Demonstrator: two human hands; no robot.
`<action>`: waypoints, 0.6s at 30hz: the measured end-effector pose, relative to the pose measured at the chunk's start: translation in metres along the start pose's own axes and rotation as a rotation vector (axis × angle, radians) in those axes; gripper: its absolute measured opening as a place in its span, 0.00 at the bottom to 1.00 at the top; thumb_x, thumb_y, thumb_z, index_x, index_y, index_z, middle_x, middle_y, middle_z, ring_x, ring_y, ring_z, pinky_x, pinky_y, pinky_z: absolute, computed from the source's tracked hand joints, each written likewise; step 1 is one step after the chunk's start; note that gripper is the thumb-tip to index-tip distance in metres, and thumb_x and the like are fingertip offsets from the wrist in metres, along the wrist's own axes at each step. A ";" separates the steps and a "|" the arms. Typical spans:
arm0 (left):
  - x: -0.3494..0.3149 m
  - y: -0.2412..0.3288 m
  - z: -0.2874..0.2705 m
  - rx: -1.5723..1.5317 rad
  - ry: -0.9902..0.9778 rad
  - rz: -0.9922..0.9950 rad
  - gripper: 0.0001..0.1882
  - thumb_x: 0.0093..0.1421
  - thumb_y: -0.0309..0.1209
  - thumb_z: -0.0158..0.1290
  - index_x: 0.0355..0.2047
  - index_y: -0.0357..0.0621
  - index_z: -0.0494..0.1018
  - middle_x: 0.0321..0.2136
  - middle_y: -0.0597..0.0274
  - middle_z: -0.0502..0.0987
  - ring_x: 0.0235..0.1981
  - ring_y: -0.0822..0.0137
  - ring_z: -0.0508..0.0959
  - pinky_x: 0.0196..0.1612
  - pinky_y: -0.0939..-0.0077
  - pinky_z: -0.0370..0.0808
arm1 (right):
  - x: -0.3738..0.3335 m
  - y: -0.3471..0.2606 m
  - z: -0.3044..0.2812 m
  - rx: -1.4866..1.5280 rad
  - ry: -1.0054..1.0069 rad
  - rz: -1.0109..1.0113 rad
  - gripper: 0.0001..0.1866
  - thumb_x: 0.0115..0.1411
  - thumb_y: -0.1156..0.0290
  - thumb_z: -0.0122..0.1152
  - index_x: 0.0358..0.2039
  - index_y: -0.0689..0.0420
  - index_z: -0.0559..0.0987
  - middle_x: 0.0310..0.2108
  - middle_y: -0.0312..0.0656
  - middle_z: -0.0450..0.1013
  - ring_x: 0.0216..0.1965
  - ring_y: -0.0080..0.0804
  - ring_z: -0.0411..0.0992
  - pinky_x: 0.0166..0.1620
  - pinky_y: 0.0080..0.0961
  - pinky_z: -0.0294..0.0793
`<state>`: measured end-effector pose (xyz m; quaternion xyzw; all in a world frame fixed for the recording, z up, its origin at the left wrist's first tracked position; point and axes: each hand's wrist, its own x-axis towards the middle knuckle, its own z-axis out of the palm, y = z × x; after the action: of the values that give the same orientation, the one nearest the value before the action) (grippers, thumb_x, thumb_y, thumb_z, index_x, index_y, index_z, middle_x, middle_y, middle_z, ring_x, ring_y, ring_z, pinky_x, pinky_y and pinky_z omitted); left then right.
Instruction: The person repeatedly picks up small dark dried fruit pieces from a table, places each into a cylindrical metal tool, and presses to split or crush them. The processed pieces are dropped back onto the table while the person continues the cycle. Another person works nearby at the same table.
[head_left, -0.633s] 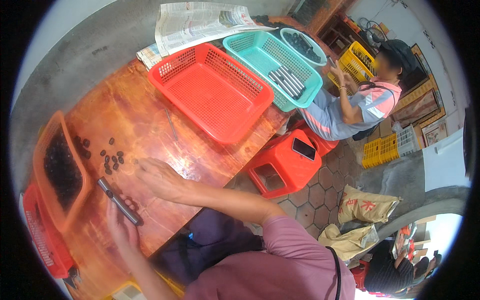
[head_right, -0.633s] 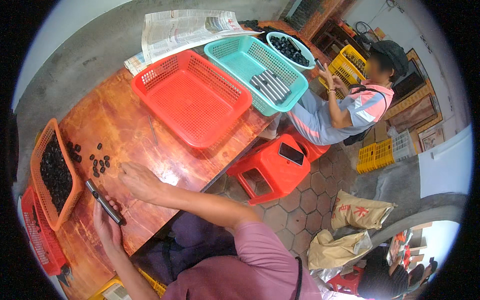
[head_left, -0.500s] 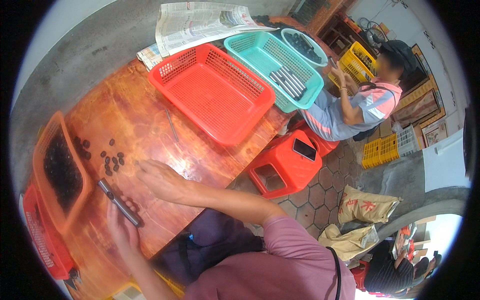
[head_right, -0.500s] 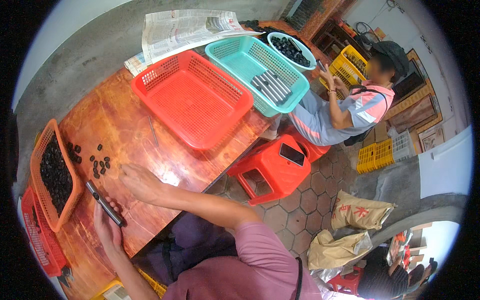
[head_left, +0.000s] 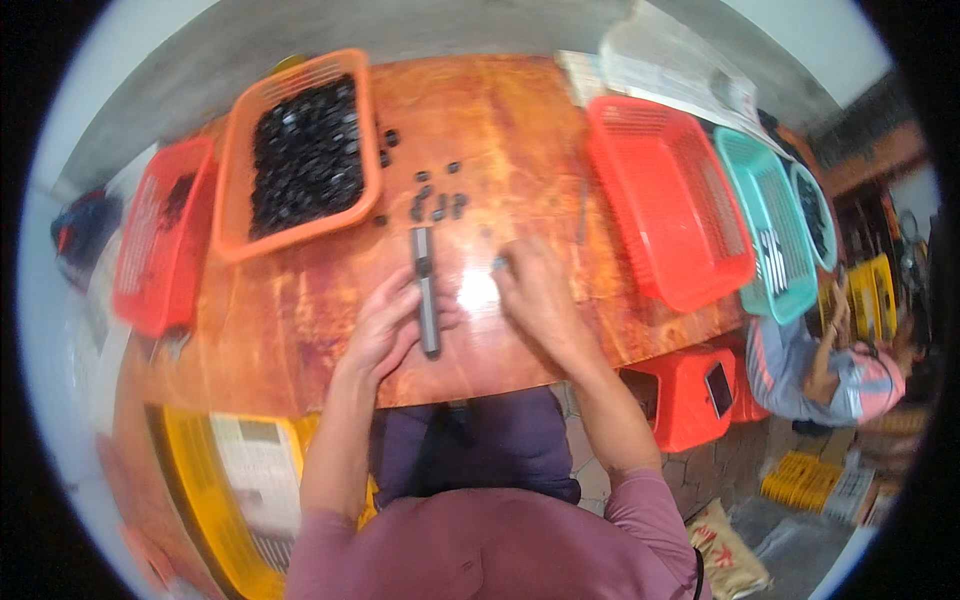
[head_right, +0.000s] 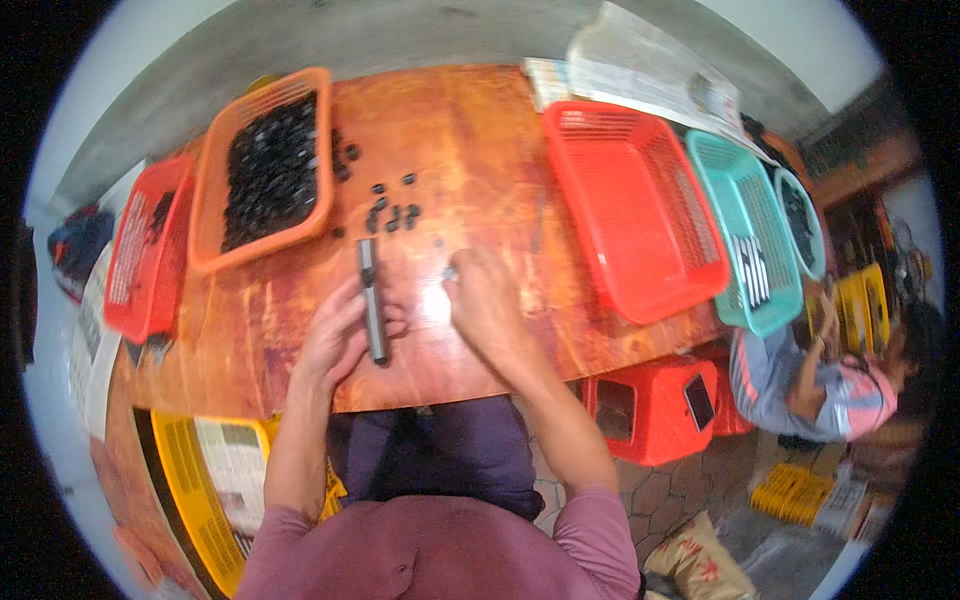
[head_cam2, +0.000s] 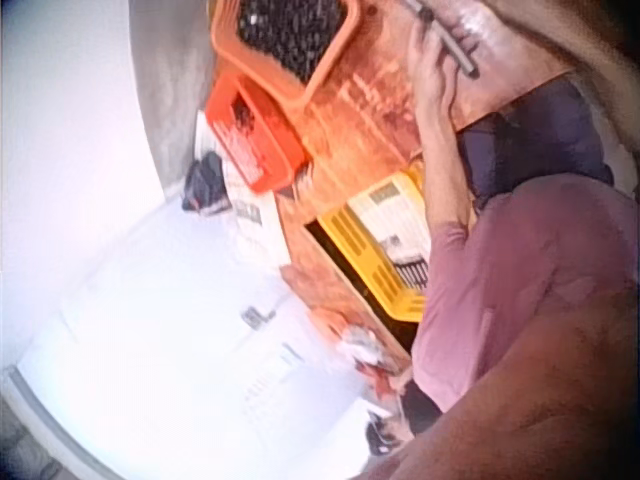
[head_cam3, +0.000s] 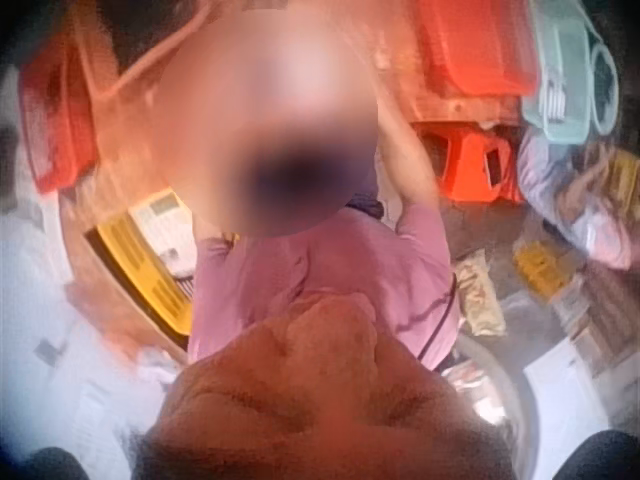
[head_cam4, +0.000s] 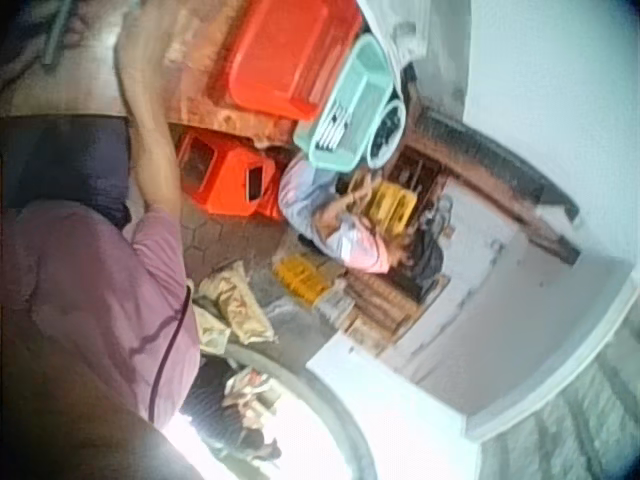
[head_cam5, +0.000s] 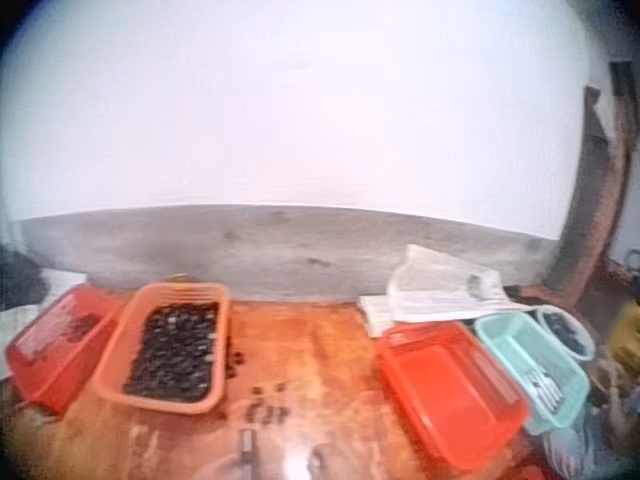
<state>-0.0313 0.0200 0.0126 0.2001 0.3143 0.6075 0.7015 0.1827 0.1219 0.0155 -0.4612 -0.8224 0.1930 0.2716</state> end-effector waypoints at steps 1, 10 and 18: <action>0.002 0.000 -0.003 0.010 -0.028 -0.018 0.24 0.71 0.32 0.53 0.63 0.34 0.63 0.50 0.44 0.77 0.48 0.51 0.83 0.54 0.51 0.83 | 0.001 -0.003 -0.001 0.006 -0.014 0.018 0.13 0.55 0.73 0.68 0.39 0.65 0.81 0.37 0.57 0.75 0.42 0.56 0.75 0.48 0.46 0.74; 0.002 -0.002 -0.007 0.019 -0.033 -0.070 0.31 0.73 0.31 0.51 0.73 0.40 0.54 0.50 0.49 0.78 0.44 0.61 0.82 0.49 0.64 0.82 | 0.003 -0.030 -0.013 0.152 -0.036 0.015 0.13 0.54 0.75 0.68 0.41 0.65 0.81 0.36 0.55 0.75 0.40 0.55 0.76 0.46 0.44 0.75; 0.001 -0.001 -0.003 0.053 -0.058 0.006 0.28 0.73 0.30 0.50 0.71 0.39 0.60 0.48 0.61 0.76 0.42 0.70 0.78 0.46 0.72 0.78 | 0.010 -0.072 0.000 0.133 0.074 -0.373 0.14 0.54 0.76 0.69 0.42 0.61 0.81 0.37 0.47 0.76 0.37 0.48 0.77 0.42 0.40 0.77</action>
<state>-0.0323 0.0207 0.0099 0.2370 0.3091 0.5952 0.7029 0.1312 0.0946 0.0589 -0.2885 -0.8685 0.1763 0.3625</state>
